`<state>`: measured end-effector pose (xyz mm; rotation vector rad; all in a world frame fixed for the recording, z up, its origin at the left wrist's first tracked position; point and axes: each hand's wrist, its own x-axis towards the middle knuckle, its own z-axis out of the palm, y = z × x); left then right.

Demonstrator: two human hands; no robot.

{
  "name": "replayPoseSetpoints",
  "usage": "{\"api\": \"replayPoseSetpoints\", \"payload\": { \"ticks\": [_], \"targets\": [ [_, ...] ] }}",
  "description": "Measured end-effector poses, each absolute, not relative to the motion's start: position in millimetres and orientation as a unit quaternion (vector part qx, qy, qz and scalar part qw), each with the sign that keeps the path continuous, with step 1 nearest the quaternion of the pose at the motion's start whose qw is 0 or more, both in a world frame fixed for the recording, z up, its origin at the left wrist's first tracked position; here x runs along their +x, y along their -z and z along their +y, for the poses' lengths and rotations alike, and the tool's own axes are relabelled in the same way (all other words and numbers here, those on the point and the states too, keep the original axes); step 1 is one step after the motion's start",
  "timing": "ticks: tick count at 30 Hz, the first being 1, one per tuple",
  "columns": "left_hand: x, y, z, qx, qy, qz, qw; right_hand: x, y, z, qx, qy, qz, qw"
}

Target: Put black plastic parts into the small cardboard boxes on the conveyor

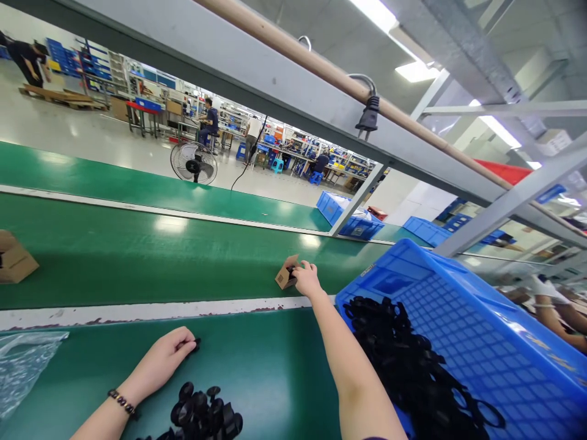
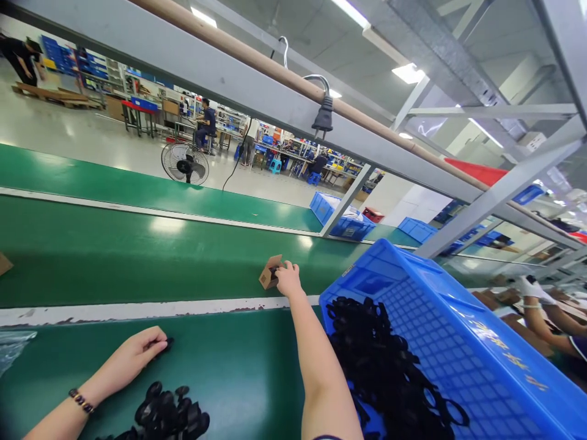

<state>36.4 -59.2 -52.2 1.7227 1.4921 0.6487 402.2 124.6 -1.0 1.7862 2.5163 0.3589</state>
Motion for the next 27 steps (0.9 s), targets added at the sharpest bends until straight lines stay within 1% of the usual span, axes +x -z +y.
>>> {"api": "replayPoseSetpoints", "payload": {
  "ticks": [6,12,19,27],
  "targets": [
    [36.3,55.7,-58.5,0.677,-0.264,0.583,0.363,382.9,4.5,116.0,0.586,-0.125,0.801,0.014],
    [37.2,51.6,-58.3,0.673,-0.275,0.58,0.367,364.0,8.0,112.5,0.549,-0.155,0.821,-0.032],
    [36.5,49.5,-57.4,0.666,-0.279,0.581,0.375,343.2,20.4,116.0,0.594,-0.058,0.802,-0.038],
    [36.2,45.2,-58.9,0.661,-0.295,0.58,0.374,285.1,38.9,95.8,0.599,-0.061,0.797,-0.041]
  ]
}}
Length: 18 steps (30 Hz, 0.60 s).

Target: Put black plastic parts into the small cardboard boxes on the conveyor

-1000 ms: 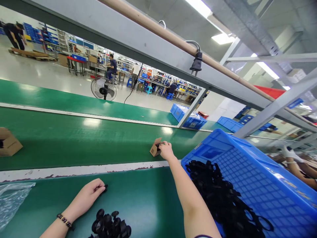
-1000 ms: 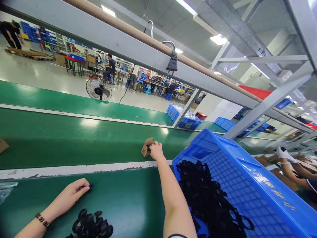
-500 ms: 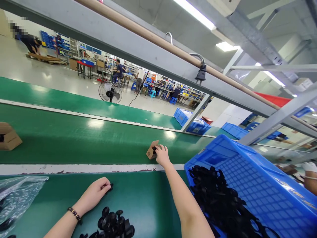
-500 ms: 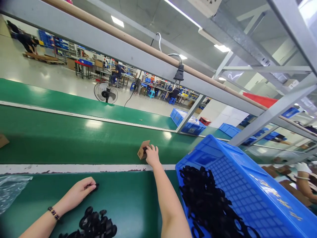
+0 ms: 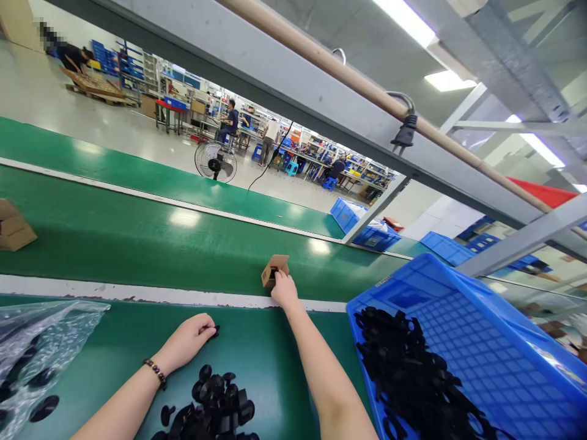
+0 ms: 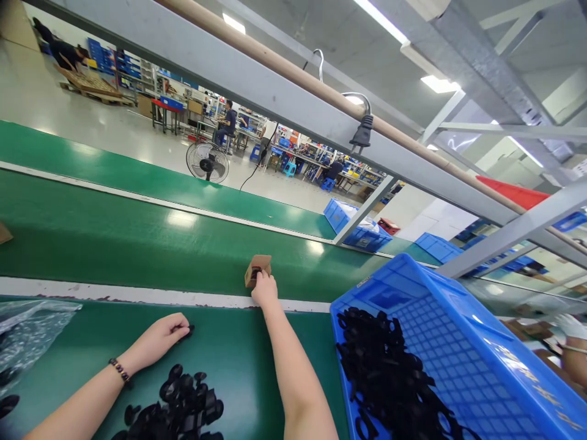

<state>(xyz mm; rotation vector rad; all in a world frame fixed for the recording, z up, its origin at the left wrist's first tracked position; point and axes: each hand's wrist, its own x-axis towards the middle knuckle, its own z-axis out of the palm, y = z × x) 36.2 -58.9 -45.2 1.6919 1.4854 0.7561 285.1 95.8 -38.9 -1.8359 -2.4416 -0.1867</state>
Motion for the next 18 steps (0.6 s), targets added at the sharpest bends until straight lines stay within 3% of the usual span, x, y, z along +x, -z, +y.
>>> {"api": "replayPoseSetpoints", "payload": {
  "ticks": [6,9,15,18],
  "targets": [
    [36.5,44.0,-57.9,0.628,-0.304,0.585,0.414,241.7,47.3,87.4,-0.623,0.06,-0.777,0.066],
    [34.7,43.7,-60.2,0.633,-0.334,0.591,0.373,240.0,39.5,80.3,-0.602,0.054,-0.793,0.081],
    [47.4,28.7,-44.6,0.637,-0.418,0.59,0.266,258.6,39.7,30.3,-0.549,0.024,-0.783,0.293],
    [68.9,15.3,-5.2,0.638,-0.453,0.591,0.195,262.5,53.8,10.7,-0.546,-0.013,-0.761,0.351]
  ]
}}
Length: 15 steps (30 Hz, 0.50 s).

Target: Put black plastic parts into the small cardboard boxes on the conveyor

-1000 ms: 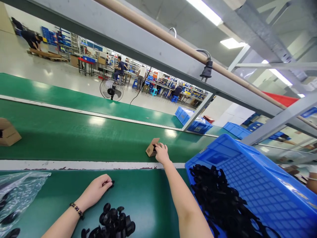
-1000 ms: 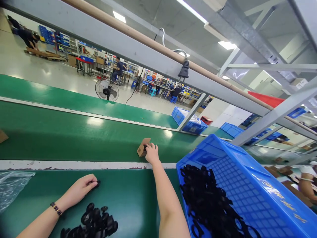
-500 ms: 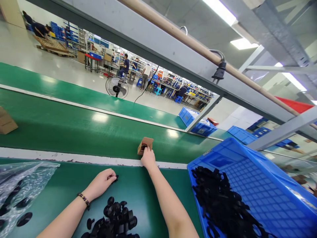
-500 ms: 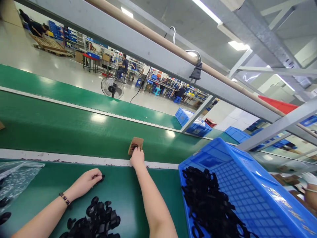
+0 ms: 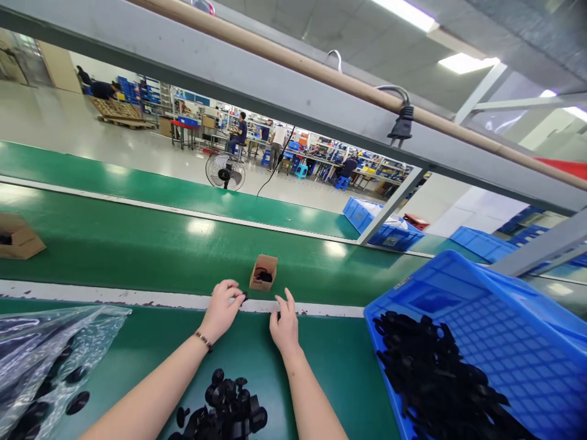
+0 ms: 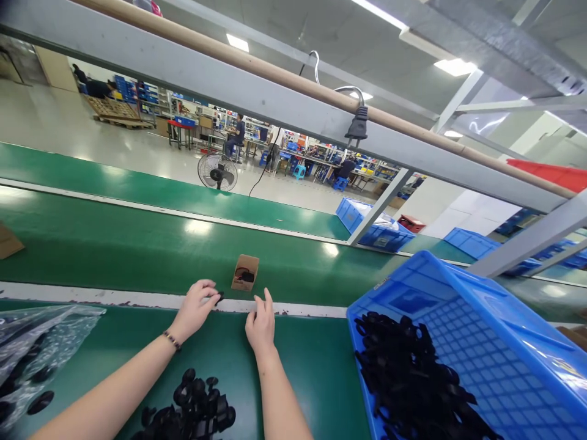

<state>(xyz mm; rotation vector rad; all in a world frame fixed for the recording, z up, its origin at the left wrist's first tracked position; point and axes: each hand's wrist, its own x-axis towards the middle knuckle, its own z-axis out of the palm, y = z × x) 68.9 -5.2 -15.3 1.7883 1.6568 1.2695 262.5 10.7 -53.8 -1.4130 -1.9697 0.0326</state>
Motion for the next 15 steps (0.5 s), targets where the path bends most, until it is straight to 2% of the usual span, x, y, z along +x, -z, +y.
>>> {"api": "replayPoseSetpoints", "payload": {
  "ticks": [7,12,15],
  "targets": [
    [81.6,9.9,72.0,0.576,-0.459,0.656,0.166,264.9,69.0,18.3,-0.517,-0.029,-0.771,0.37],
    [37.4,23.2,36.1,0.569,-0.456,0.665,0.164,268.5,72.1,26.8,-0.508,-0.05,-0.77,0.383],
    [12.9,21.2,-7.8,0.599,-0.426,0.646,0.206,268.2,74.2,28.1,-0.502,-0.064,-0.77,0.388]
  ]
}}
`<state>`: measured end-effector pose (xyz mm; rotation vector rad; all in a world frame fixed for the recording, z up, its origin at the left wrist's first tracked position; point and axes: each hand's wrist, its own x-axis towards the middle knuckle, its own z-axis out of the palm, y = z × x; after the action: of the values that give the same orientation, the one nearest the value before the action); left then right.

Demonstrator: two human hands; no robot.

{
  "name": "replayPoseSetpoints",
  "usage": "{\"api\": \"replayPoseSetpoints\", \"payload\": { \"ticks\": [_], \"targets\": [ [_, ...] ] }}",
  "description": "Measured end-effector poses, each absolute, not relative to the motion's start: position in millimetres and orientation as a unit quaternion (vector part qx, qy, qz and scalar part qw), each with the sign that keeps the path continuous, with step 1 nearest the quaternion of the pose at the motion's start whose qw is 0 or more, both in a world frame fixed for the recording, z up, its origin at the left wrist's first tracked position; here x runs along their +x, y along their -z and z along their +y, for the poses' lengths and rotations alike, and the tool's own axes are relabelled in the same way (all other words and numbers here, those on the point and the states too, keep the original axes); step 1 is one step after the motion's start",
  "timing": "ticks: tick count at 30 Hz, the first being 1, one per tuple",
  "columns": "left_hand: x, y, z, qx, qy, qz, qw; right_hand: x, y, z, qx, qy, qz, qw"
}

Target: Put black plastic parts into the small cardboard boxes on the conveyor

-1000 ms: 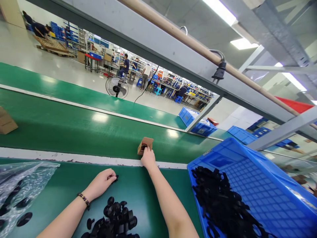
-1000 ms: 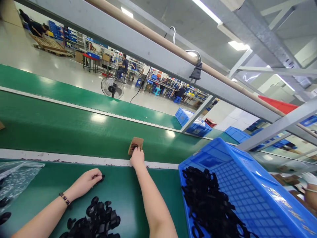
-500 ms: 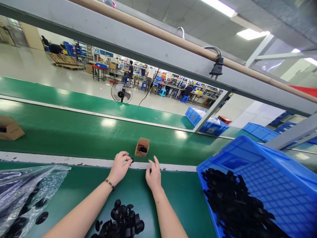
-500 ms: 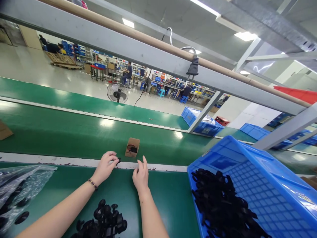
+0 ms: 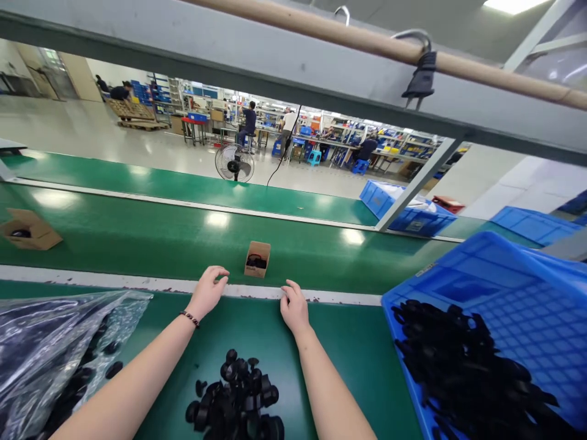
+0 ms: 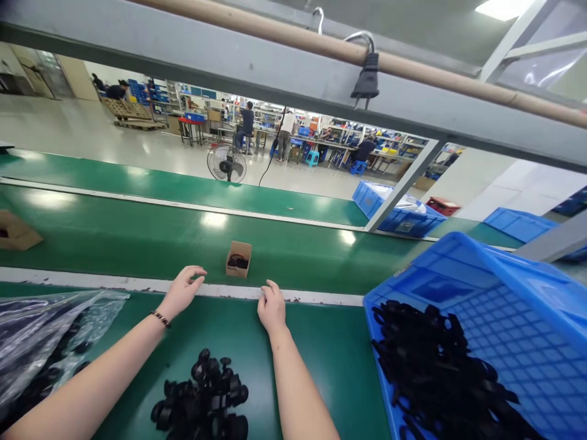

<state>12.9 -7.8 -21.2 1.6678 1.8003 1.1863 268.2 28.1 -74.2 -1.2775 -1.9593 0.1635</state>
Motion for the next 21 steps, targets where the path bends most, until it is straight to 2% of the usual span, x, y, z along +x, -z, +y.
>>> {"api": "replayPoseSetpoints", "payload": {
  "ticks": [9,17,21],
  "targets": [
    [-10.6,0.6,-125.2,0.711,-0.145,0.558,0.402,267.6,74.6,27.0,-0.492,-0.106,-0.766,0.4],
    [1.6,15.4,-147.7,0.724,-0.127,0.544,0.405,267.7,76.5,27.5,-0.487,-0.112,-0.771,0.395],
    [0.3,19.0,-144.5,0.663,-0.14,0.559,0.477,267.8,75.8,27.5,-0.488,-0.117,-0.772,0.391]
  ]
}}
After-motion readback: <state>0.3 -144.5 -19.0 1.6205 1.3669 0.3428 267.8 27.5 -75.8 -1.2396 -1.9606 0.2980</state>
